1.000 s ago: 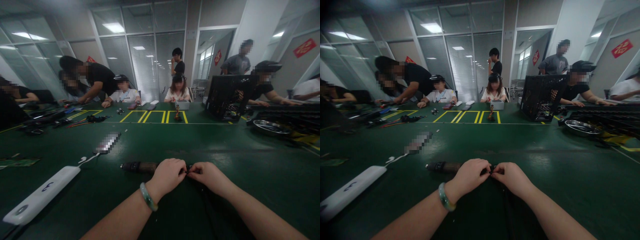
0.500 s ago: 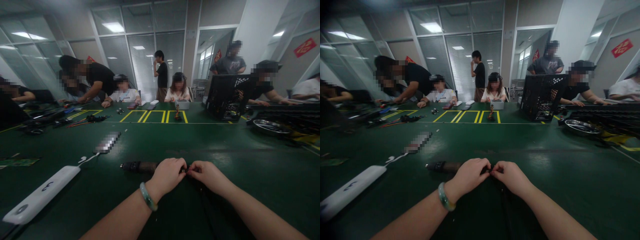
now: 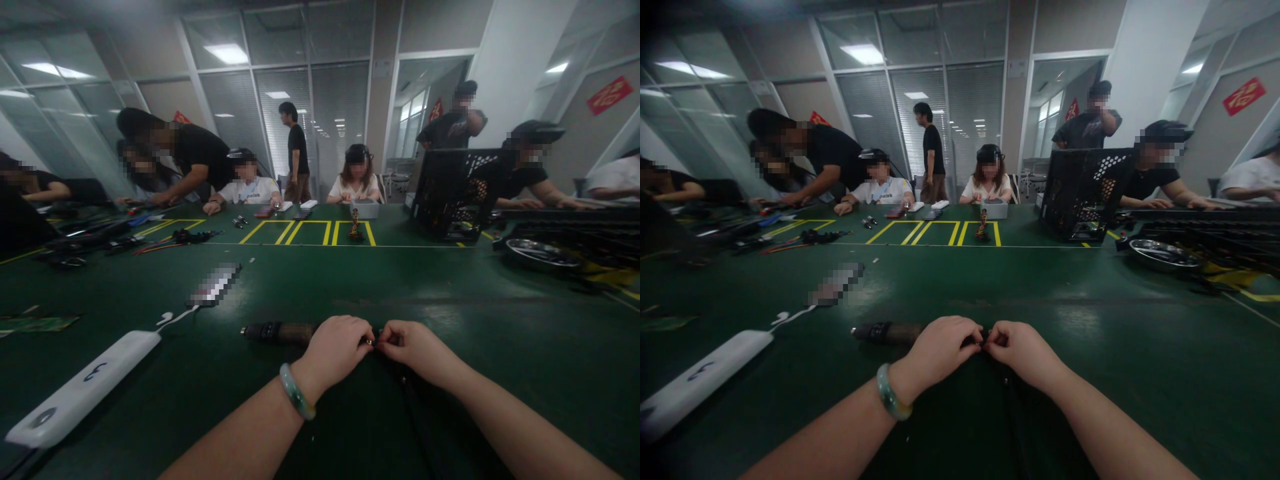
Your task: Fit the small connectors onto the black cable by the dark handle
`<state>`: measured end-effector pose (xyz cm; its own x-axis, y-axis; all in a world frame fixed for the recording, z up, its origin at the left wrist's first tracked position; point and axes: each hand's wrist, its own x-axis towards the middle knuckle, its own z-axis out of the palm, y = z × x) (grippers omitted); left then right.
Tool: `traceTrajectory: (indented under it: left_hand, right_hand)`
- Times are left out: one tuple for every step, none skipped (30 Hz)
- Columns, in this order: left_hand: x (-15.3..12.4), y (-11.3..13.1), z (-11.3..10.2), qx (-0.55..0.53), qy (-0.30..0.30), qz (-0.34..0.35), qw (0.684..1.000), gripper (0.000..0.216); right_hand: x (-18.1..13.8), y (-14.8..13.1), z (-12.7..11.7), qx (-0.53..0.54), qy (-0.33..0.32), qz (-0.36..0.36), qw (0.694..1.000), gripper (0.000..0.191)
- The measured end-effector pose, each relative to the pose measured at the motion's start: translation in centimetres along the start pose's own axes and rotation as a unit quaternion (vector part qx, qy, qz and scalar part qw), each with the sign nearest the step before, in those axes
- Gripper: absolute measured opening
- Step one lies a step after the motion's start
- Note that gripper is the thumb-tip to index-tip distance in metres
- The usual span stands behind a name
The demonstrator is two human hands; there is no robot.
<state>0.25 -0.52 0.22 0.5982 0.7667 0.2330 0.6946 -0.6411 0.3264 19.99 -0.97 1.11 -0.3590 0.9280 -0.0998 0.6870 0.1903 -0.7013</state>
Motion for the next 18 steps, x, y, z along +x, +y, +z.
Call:
traceTrajectory:
  left_hand:
    - [-0.01,0.03,-0.01,0.000,-0.001,0.001,1.000,0.010]
    - [-0.01,0.06,-0.01,0.000,-0.001,-0.002,1.000,0.012]
    - [-0.02,0.08,-0.01,0.002,-0.001,-0.009,1.000,0.014]
    - [-0.03,0.09,0.01,0.003,0.001,-0.019,1.000,0.016]
    - [-0.03,0.07,0.05,0.003,0.003,-0.030,1.000,0.018]
    - [-0.03,0.04,0.09,0.002,0.005,-0.039,0.999,0.019]
    - [-0.02,-0.01,0.13,-0.002,0.006,-0.044,0.999,0.019]
    - [-0.02,-0.06,0.16,-0.006,0.007,-0.043,0.999,0.019]
    - [-0.02,-0.11,0.18,-0.011,0.008,-0.040,0.999,0.019]
    - [-0.01,-0.15,0.17,-0.015,0.008,-0.035,0.999,0.018]
    - [-0.01,-0.17,0.15,-0.018,0.008,-0.033,0.999,0.017]
    - [-0.01,-0.17,0.12,-0.020,0.006,-0.032,0.999,0.016]
    - [-0.01,-0.17,0.08,-0.019,0.004,-0.032,0.999,0.015]
    - [-0.01,-0.16,0.05,-0.017,0.002,-0.032,0.999,0.014]
    - [-0.02,-0.14,0.02,-0.014,-0.001,-0.031,0.999,0.013]
    - [-0.03,-0.13,0.01,-0.010,-0.004,-0.029,1.000,0.013]
    - [-0.04,-0.13,0.02,-0.007,-0.007,-0.027,1.000,0.012]
    - [-0.04,-0.13,0.04,-0.004,-0.008,-0.024,1.000,0.011]
  right_hand:
    - [0.05,0.13,0.03,0.001,-0.001,0.001,1.000,0.013]
    - [0.11,0.30,0.08,0.002,-0.002,0.001,1.000,0.013]
    - [0.17,0.47,0.13,0.003,-0.003,0.001,1.000,0.013]
    - [0.24,0.65,0.19,0.003,-0.002,0.000,1.000,0.013]
    - [0.30,0.81,0.24,0.003,-0.001,-0.003,1.000,0.014]
    - [0.34,0.93,0.29,0.001,0.001,-0.006,1.000,0.014]
    - [0.37,1.01,0.32,-0.001,0.004,-0.008,1.000,0.015]
    - [0.38,1.03,0.33,-0.003,0.006,-0.009,1.000,0.015]
    - [0.37,1.00,0.32,-0.004,0.006,-0.007,1.000,0.015]
    - [0.34,0.93,0.29,-0.004,0.005,-0.005,1.000,0.015]
    - [0.30,0.83,0.24,-0.003,0.002,-0.001,1.000,0.016]
    - [0.25,0.71,0.18,-0.002,0.000,0.003,1.000,0.016]
    - [0.20,0.59,0.13,0.000,-0.003,0.005,1.000,0.016]
    - [0.15,0.48,0.07,0.002,-0.003,0.006,1.000,0.016]
    - [0.10,0.38,0.01,0.003,-0.003,0.005,1.000,0.016]
    - [0.05,0.30,-0.03,0.005,-0.002,0.005,1.000,0.016]
    - [0.01,0.23,-0.06,0.007,-0.002,0.004,1.000,0.016]
    - [-0.02,0.17,-0.08,0.009,-0.003,0.002,1.000,0.015]
